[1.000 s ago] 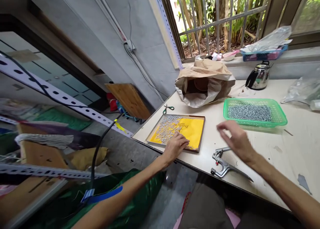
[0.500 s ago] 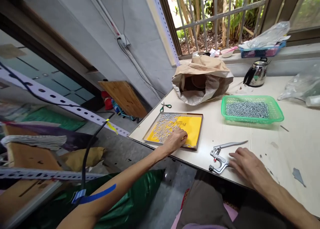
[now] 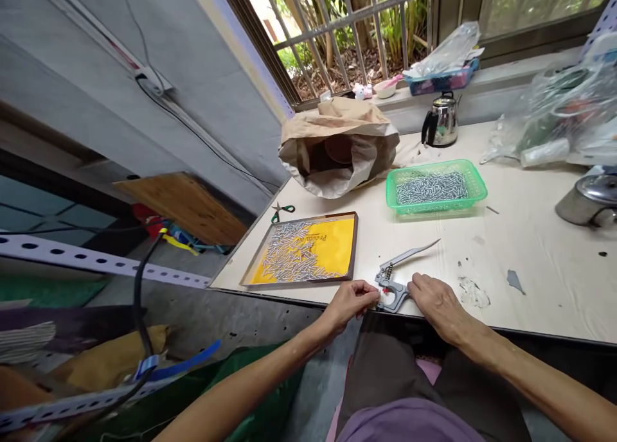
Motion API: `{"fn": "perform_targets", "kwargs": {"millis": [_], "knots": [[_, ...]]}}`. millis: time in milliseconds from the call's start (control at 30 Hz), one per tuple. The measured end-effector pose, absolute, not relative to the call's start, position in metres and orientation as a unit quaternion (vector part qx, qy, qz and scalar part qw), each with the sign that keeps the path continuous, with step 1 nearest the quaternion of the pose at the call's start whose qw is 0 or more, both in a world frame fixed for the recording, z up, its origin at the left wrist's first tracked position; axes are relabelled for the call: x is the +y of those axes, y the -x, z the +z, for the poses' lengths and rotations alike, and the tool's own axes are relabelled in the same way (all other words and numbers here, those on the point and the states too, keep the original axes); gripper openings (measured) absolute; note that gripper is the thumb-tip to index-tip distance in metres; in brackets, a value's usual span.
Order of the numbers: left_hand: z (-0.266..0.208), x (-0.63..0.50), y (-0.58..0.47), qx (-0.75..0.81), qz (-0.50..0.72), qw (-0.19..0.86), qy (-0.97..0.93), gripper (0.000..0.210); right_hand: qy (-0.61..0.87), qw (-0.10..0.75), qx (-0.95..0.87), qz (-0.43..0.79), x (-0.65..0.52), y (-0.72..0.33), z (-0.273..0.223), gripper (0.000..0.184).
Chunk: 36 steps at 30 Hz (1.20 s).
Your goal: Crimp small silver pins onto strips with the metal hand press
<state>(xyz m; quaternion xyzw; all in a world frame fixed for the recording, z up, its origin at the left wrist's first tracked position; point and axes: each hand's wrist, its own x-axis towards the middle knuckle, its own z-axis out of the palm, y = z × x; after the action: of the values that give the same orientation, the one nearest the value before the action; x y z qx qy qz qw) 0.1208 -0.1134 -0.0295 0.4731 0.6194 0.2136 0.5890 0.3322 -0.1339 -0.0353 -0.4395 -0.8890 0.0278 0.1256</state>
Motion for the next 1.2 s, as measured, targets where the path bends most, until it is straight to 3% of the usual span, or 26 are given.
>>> {"fn": "perform_targets", "kwargs": {"millis": [233, 400, 800, 1200], "knots": [[-0.027, -0.108, -0.127, 0.651, 0.136, 0.576, -0.476, 0.012, 0.446, 0.102, -0.888, 0.058, -0.130, -0.331, -0.039, 0.022], [-0.025, -0.096, -0.127, 0.644, 0.053, 0.584, -0.492, 0.017, 0.453, 0.081, -0.882, 0.102, -0.126, -0.331, -0.035, 0.020], [-0.032, -0.095, -0.122, 0.641, 0.068, 0.623, -0.444, 0.021, 0.444, 0.136, -0.881, 0.096, -0.122, -0.334, -0.052, 0.018], [-0.018, -0.096, -0.131, 0.656, 0.026, 0.627, -0.420, 0.027, 0.461, 0.040, -0.875, 0.141, -0.117, -0.330, -0.037, 0.017]]}}
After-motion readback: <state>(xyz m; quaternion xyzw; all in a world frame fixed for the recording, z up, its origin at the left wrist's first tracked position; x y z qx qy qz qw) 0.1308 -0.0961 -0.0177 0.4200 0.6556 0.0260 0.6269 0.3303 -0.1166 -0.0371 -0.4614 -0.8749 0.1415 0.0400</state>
